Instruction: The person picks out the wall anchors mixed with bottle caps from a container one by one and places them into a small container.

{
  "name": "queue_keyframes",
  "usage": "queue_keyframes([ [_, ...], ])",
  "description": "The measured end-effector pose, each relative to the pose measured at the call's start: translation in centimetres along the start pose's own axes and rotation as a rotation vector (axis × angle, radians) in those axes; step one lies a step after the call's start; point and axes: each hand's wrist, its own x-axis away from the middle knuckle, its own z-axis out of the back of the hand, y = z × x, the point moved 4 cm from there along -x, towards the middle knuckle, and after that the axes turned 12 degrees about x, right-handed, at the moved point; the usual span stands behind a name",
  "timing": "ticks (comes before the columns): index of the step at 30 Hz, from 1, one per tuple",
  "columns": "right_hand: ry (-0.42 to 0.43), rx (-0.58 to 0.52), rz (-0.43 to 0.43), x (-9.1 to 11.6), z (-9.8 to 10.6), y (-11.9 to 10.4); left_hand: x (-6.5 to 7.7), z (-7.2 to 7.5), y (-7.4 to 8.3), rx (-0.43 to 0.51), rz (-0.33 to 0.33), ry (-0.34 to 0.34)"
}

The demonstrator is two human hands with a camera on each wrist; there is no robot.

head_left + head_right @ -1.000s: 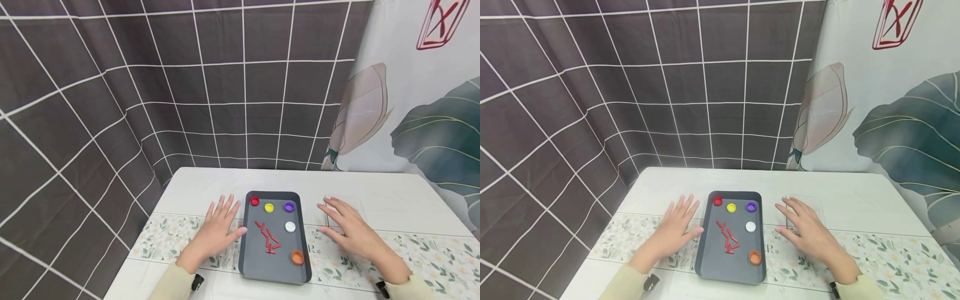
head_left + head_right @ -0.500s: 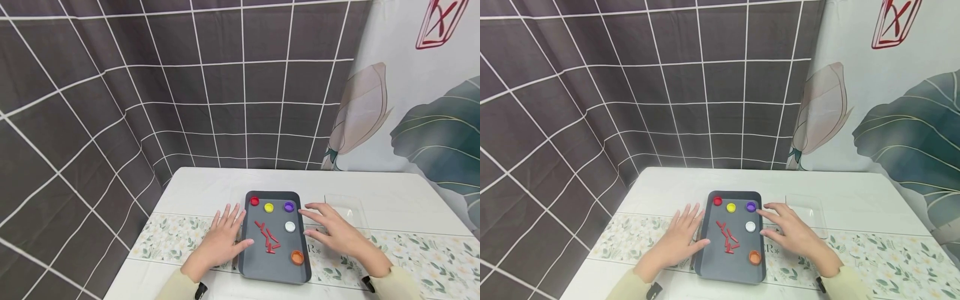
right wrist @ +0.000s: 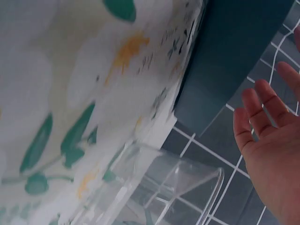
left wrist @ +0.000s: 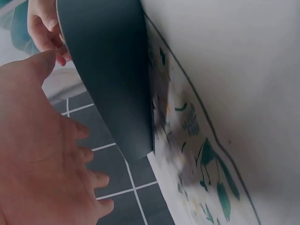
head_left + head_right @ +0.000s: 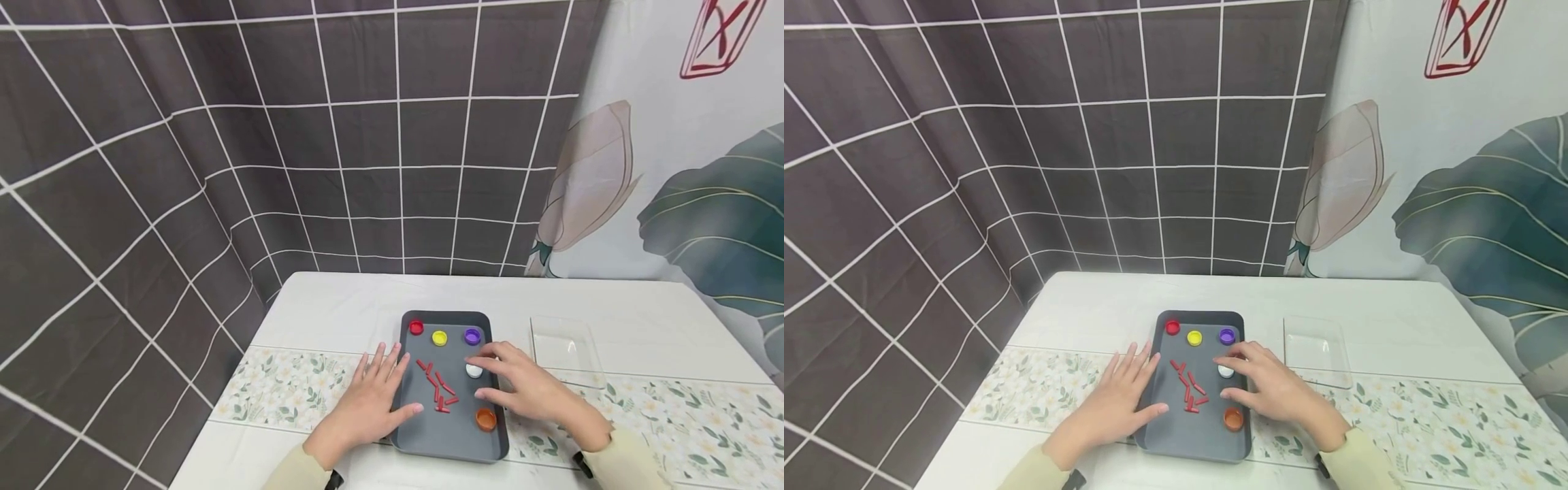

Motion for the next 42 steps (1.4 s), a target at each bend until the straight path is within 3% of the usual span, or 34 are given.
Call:
queue_keyframes([
  [10,-0.081,-0.021,0.02,-0.6,-1.1,-1.6,0.0,-0.8,0.4,-0.049,-0.002,-0.005],
  [24,-0.224,-0.047,0.132,-2.0,-2.3,-2.4,-0.1,-2.0,0.1,-0.081,0.036,-0.051],
  [42,-0.264,-0.005,0.217,-3.5,-3.3,-1.9,-0.2,-2.2,0.0,-0.089,0.043,-0.051],
])
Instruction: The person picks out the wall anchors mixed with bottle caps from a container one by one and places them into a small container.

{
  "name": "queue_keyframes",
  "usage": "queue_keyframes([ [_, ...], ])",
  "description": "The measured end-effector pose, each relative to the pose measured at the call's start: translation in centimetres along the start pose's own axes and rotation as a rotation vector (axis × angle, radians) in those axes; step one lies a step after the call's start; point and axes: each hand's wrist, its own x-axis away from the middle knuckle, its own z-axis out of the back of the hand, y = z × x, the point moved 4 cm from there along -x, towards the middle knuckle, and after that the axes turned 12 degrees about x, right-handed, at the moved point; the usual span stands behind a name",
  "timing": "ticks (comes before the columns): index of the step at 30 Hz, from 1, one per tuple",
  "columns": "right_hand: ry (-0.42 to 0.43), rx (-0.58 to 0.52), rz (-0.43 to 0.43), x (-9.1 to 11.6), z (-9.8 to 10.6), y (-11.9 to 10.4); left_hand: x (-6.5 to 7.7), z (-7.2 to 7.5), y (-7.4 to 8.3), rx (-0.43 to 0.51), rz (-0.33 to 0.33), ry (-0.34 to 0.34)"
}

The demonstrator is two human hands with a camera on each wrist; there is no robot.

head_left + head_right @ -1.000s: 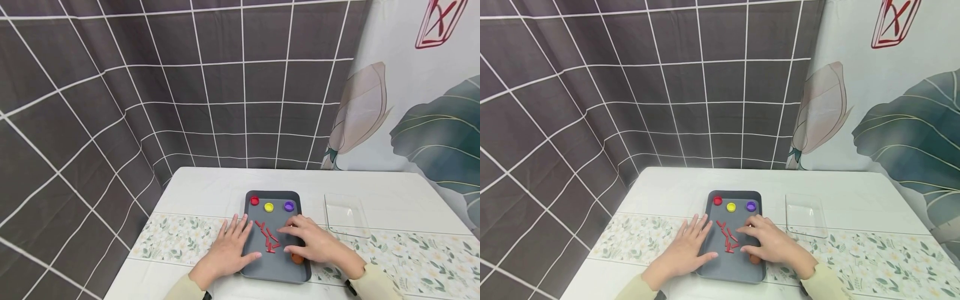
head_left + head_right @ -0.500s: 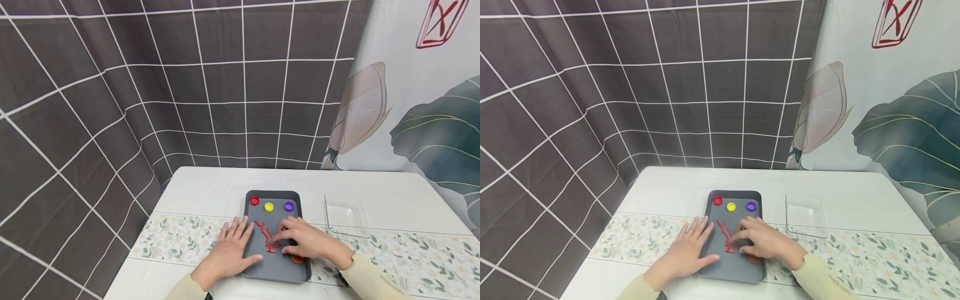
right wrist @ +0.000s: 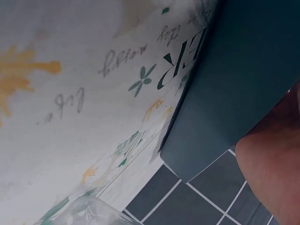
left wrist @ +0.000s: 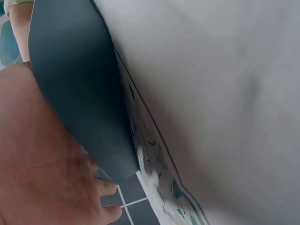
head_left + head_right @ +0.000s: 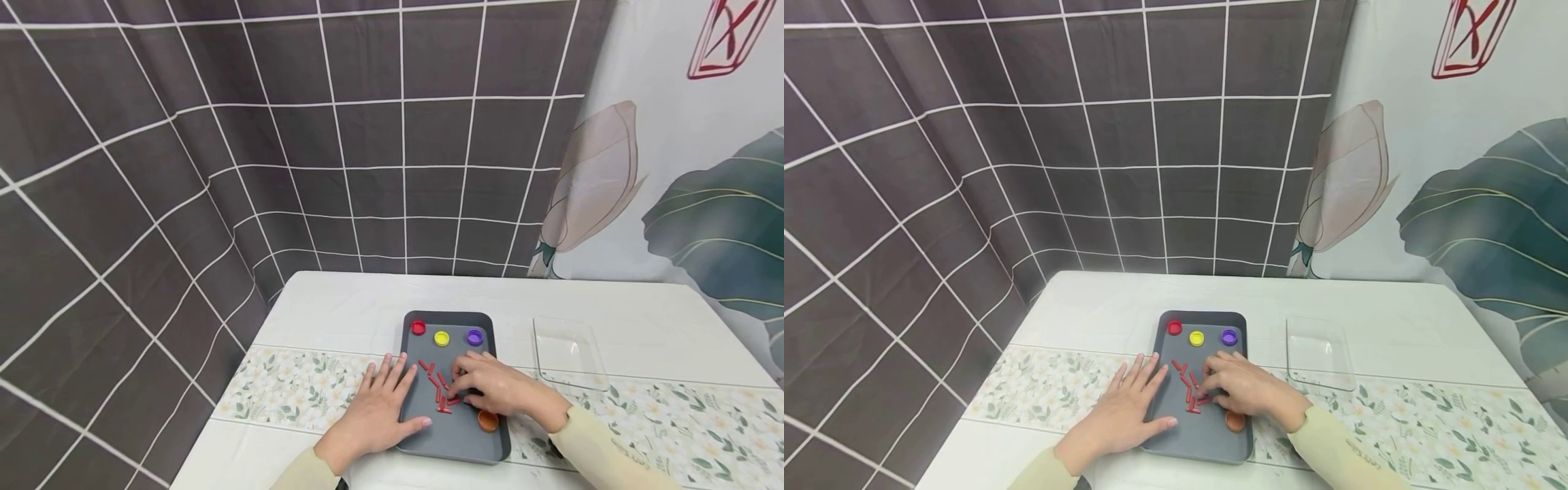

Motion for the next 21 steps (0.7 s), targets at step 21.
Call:
queue_keyframes([
  [21,-0.011,0.066,0.012,-0.57,-0.45,-0.07,-0.05,-0.11,-0.11,0.017,0.004,-0.005],
])
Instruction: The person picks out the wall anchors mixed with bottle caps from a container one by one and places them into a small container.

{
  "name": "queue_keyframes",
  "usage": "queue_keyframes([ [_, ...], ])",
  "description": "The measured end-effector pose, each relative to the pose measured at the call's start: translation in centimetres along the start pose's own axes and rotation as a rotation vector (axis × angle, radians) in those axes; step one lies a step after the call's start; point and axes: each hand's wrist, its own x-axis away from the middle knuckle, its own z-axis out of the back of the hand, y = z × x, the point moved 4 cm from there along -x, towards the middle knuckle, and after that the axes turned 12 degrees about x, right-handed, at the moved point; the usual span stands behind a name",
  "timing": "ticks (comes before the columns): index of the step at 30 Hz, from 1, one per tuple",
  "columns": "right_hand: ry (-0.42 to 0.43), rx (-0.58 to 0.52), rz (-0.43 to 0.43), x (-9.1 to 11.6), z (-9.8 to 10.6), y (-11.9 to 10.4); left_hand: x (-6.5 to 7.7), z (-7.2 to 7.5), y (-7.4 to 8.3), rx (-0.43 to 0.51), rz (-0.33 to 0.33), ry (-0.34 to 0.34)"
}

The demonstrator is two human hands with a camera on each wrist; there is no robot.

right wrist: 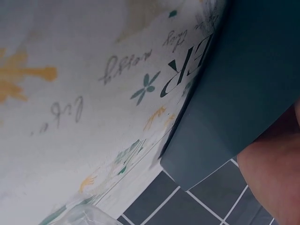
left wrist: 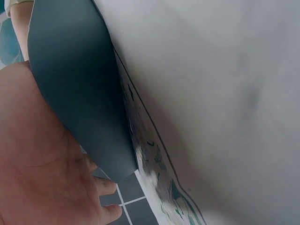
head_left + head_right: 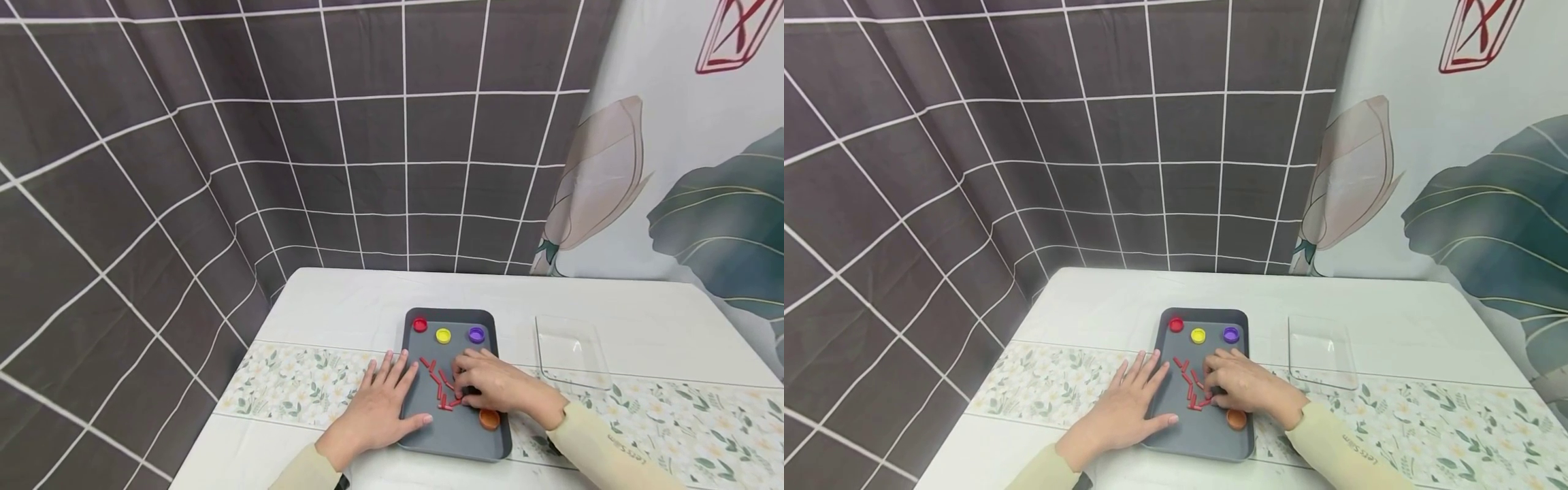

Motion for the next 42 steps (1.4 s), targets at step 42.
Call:
queue_keyframes([
  [42,0.076,0.052,-0.22,1.3,-0.2,-1.7,0.1,0.1,0.2,0.019,0.022,0.002],
])
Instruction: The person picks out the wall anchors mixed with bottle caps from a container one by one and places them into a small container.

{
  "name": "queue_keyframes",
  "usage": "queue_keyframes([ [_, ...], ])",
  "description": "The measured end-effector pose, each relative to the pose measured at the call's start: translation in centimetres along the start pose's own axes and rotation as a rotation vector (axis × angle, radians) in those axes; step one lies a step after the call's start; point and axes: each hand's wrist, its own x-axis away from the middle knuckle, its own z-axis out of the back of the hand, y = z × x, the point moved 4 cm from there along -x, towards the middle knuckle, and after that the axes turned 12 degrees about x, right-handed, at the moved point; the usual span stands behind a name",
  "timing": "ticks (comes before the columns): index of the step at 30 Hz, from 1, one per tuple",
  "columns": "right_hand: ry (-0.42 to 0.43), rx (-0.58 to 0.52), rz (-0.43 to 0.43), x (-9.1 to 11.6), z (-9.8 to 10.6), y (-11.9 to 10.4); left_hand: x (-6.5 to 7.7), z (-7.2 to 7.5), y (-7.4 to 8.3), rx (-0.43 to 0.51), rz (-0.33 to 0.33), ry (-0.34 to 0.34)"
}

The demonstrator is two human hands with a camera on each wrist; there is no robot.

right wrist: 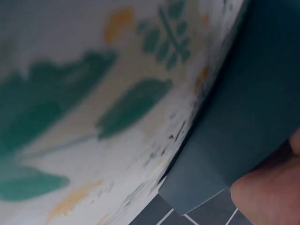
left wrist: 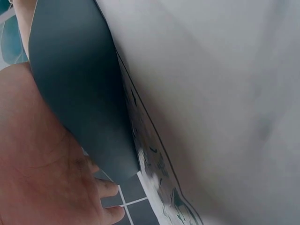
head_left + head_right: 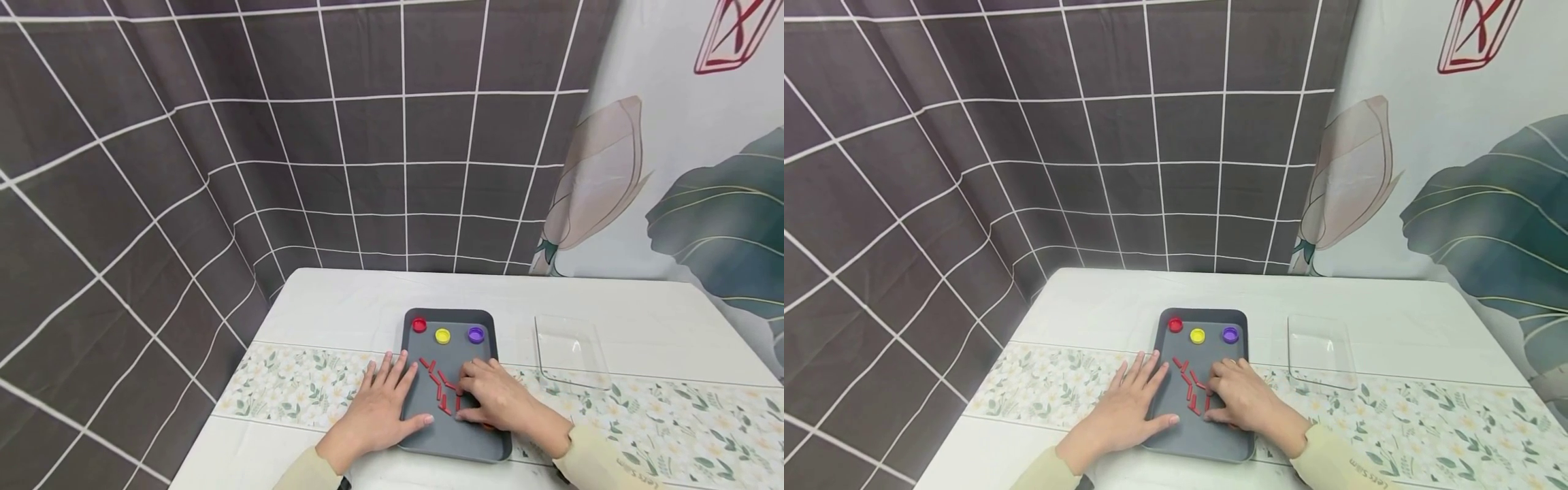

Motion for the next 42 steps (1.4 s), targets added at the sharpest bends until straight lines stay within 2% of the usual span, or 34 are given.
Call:
queue_keyframes([
  [11,0.03,0.003,-0.025,0.0,-0.1,-0.4,0.2,0.0,0.3,0.006,-0.01,0.017],
  [17,0.046,-0.057,-0.037,0.1,0.7,0.2,0.0,-0.2,0.2,-0.004,-0.005,0.011],
  [24,0.13,-0.18,-0.064,0.4,2.4,1.3,-0.1,-0.2,0.0,-0.01,-0.01,0.017],
  [31,0.233,-0.241,-0.094,1.5,3.6,2.6,0.0,-0.1,0.0,-0.01,-0.01,0.02],
  [42,0.344,-0.309,-0.143,3.5,5.1,5.3,-0.1,-0.2,-0.1,-0.006,-0.006,0.013],
])
